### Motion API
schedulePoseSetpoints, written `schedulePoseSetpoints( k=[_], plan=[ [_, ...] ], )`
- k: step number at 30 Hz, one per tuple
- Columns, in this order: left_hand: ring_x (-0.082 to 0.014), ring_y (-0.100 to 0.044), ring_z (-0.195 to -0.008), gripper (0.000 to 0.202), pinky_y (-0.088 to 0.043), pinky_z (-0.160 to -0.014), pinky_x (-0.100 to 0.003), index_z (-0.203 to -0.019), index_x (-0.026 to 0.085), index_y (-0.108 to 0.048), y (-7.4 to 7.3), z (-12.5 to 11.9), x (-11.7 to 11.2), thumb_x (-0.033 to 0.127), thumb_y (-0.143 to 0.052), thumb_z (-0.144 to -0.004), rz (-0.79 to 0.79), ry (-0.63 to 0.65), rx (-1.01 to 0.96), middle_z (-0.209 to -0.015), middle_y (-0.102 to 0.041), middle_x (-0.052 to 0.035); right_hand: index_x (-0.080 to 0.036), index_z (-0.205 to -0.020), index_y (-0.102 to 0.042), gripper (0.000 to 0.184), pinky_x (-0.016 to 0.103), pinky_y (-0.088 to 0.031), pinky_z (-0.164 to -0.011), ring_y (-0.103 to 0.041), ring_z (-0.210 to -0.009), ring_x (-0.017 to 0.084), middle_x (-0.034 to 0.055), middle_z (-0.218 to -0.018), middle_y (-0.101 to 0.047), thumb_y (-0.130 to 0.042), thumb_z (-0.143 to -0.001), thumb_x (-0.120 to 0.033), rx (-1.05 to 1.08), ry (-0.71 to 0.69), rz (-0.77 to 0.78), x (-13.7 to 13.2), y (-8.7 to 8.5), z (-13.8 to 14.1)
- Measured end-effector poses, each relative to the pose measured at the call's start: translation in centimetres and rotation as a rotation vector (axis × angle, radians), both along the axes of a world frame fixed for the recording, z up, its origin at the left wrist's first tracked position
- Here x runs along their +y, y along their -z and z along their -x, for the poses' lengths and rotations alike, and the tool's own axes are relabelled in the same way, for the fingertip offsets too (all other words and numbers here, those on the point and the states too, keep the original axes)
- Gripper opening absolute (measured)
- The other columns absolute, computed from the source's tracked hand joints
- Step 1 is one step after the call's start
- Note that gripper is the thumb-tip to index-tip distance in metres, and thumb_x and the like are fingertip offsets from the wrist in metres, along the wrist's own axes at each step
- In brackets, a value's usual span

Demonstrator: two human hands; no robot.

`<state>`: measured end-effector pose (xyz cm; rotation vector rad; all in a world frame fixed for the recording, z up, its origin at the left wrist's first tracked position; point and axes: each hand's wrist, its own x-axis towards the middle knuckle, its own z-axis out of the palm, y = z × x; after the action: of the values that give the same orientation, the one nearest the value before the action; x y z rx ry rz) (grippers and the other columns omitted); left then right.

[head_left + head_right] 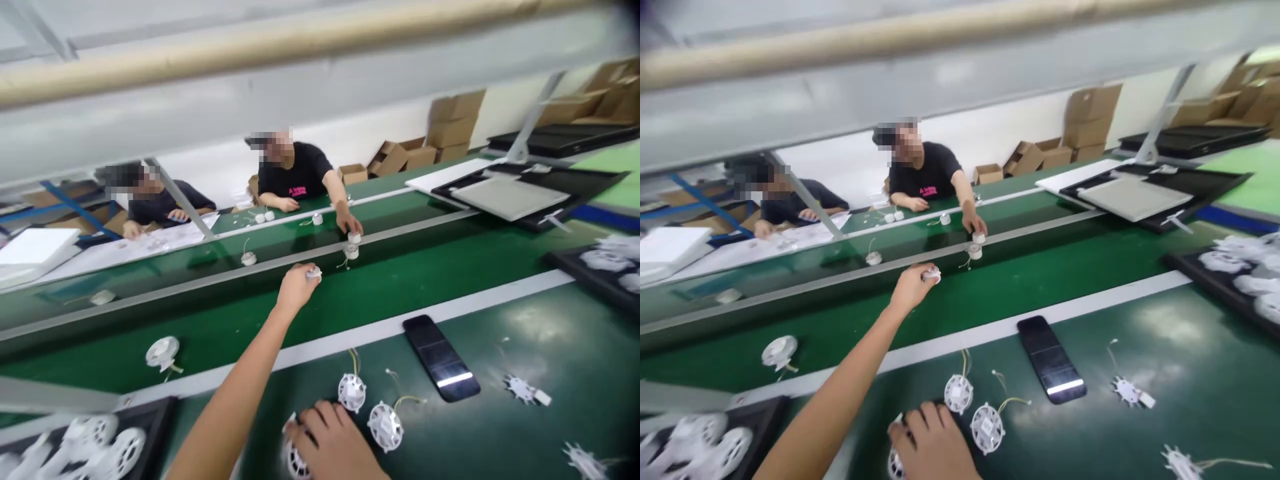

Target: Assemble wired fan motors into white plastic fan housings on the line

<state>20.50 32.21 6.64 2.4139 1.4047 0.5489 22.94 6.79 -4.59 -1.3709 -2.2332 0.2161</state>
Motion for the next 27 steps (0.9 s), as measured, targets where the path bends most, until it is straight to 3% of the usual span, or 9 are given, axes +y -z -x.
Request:
schedulePoseSetpoints(
  k=[2, 6, 9, 11, 13, 16, 19, 23, 27],
  plan=[
    [-0.0235, -0.064, -0.122, 0.034, -0.050, -0.112, -0.040, -0.137, 0.024, -0.063, 1.5, 5.4, -6.7, 0.031, -0.063, -0.104, 0.009, -0.023, -0.016, -0.139, -0.063, -0.0067, -0.023, -0.146, -0.054, 0.075, 0.047, -0.055, -0.090, -0.060, -0.109, 0.035, 0.0114, -0.128, -0.067, -0.079, -0.085, -0.059, 0.032, 0.050, 0.101, -1.6, -1.4, -0.4],
    [-0.0264, -0.054, -0.138, 0.043, -0.047, -0.116, -0.042, -0.149, 0.031, -0.054, 3.7, 15.4, -21.6, 0.027, -0.055, -0.106, -0.010, -0.126, -0.058, -0.152, -0.053, -0.0065, -0.015, -0.153, -0.048, 0.061, 0.059, -0.046, -0.106, -0.050, -0.127, 0.041, 0.0186, -0.142, -0.057, -0.070, -0.098, -0.033, 0.025, 0.093, 0.278, -2.4, -3.4, -1.5],
    [-0.0280, -0.045, -0.147, 0.049, -0.039, -0.122, -0.054, -0.147, 0.035, -0.053, 4.1, 20.0, -28.6, 0.011, -0.048, -0.105, 0.103, 0.038, 0.059, -0.158, -0.049, -0.0043, -0.009, -0.155, -0.045, 0.064, 0.063, -0.042, -0.107, -0.048, -0.125, 0.043, 0.0230, -0.144, -0.054, -0.066, -0.101, -0.035, -0.019, 0.084, 0.292, -2.2, -3.9, -2.2],
    [-0.0312, -0.029, -0.157, 0.058, -0.026, -0.126, -0.066, -0.143, 0.037, -0.055, 4.0, 21.7, -30.7, 0.001, -0.042, -0.100, 0.172, 0.165, 0.122, -0.166, -0.038, -0.0014, -0.013, -0.154, -0.047, 0.057, 0.061, -0.042, -0.108, -0.049, -0.127, 0.041, 0.0196, -0.146, -0.053, -0.062, -0.103, -0.036, 0.003, 0.037, 0.218, -2.2, -4.3, -2.2],
    [-0.0362, -0.021, -0.159, 0.056, -0.023, -0.124, -0.071, -0.137, 0.035, -0.058, 3.9, 22.5, -31.7, 0.000, -0.045, -0.095, 0.134, 0.126, 0.058, -0.169, -0.030, -0.0029, -0.021, -0.149, -0.052, 0.044, 0.055, -0.042, -0.109, -0.051, -0.128, 0.034, 0.0132, -0.144, -0.056, -0.058, -0.106, -0.031, 0.085, -0.079, 0.172, -2.4, -4.7, -1.9],
    [-0.0380, -0.048, -0.138, 0.042, -0.044, -0.111, -0.061, -0.131, 0.026, -0.054, 4.9, 22.0, -33.0, 0.018, -0.066, -0.092, -0.011, -0.112, -0.143, -0.146, -0.051, -0.0141, -0.026, -0.141, -0.058, 0.033, 0.048, -0.043, -0.110, -0.056, -0.125, 0.026, 0.0066, -0.139, -0.063, -0.057, -0.108, -0.027, 0.195, -0.281, 0.219, -2.8, -4.9, -0.6],
    [-0.0323, -0.061, -0.111, 0.059, -0.050, -0.092, -0.049, -0.138, 0.022, -0.045, 6.8, 20.5, -34.4, 0.036, -0.076, -0.090, 0.005, -0.300, -0.191, -0.122, -0.062, -0.0130, -0.028, -0.140, -0.060, 0.032, 0.045, -0.044, -0.107, -0.058, -0.122, 0.024, 0.0045, -0.139, -0.065, -0.059, -0.108, -0.030, 0.206, -0.386, 0.273, -3.2, -4.6, 0.6],
    [-0.0308, -0.060, -0.111, 0.058, -0.044, -0.093, -0.046, -0.145, 0.022, -0.042, 8.5, 19.3, -34.8, 0.034, -0.071, -0.096, 0.098, -0.372, -0.178, -0.123, -0.064, -0.0113, -0.031, -0.128, -0.069, 0.022, 0.042, -0.046, -0.099, -0.062, -0.111, 0.023, 0.0023, -0.127, -0.070, -0.058, -0.109, -0.031, 0.185, -0.380, 0.281, -3.4, -4.1, 1.4],
    [-0.0291, -0.056, -0.121, 0.045, -0.039, -0.101, -0.045, -0.141, 0.027, -0.050, 8.1, 19.9, -33.4, 0.029, -0.068, -0.100, 0.170, -0.226, -0.225, -0.133, -0.063, -0.0086, -0.030, -0.117, -0.075, 0.020, 0.043, -0.046, -0.092, -0.063, -0.101, 0.023, 0.0051, -0.114, -0.071, -0.058, -0.108, -0.037, 0.172, -0.268, 0.278, -3.1, -3.9, 1.8]
  ],
)
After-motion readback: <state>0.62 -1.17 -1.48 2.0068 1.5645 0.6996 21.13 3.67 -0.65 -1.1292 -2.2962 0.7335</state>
